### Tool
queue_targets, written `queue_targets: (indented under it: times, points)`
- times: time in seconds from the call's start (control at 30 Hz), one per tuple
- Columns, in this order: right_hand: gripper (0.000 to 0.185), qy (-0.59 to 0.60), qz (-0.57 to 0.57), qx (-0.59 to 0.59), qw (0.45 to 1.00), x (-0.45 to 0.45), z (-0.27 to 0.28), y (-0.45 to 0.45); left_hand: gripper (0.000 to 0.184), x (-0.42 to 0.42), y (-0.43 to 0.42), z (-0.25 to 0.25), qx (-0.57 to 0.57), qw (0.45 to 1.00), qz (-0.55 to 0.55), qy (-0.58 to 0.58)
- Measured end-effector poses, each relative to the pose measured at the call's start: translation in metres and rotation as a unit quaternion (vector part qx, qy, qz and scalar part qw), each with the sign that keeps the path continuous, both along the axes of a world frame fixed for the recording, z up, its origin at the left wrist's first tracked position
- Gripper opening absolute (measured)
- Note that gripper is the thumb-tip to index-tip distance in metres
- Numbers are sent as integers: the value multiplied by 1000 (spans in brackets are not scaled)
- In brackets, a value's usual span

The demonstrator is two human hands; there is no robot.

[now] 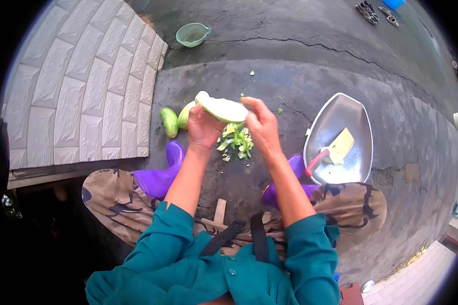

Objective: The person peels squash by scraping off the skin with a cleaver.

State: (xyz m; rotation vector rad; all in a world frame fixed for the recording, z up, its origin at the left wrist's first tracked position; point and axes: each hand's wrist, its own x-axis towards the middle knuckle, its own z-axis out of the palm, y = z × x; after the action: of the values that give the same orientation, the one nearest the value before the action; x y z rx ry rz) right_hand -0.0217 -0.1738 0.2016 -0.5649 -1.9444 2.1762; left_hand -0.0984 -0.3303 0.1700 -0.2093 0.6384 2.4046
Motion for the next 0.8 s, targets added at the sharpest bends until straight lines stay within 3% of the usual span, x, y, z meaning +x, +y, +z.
queue_targets:
  times: [0.07,0.1,0.2,0.23,0.37,0.53,0.63,0.8]
  points:
    - [37,19,16,119,993,7,9,-39,40,12,-15,-8,25,999,18,-41]
    - [37,3,50,116,992,5,15,-51,40,11,-20,-12,38,996,44,-70]
    - [33,54,99,256,960,8,11,-74,43,1,-32,-10,77,993,78,-35]
    - [32,65,123,330,934,10,11,-77,42,-5,-35,-9,93,993,63,-23]
    - [35,96,71,427,897,23,23,-89,40,-6,-43,-9,89,996,-3,-30]
    - [53,38,150,383,911,25,35,-89,45,4,-43,-13,60,996,-59,-42]
    - [75,23,238,428,872,23,26,-87,40,6,-47,-19,20,997,-59,-37]
    - [77,-24,270,399,876,29,15,-83,37,21,-41,-24,-47,994,-86,-51]
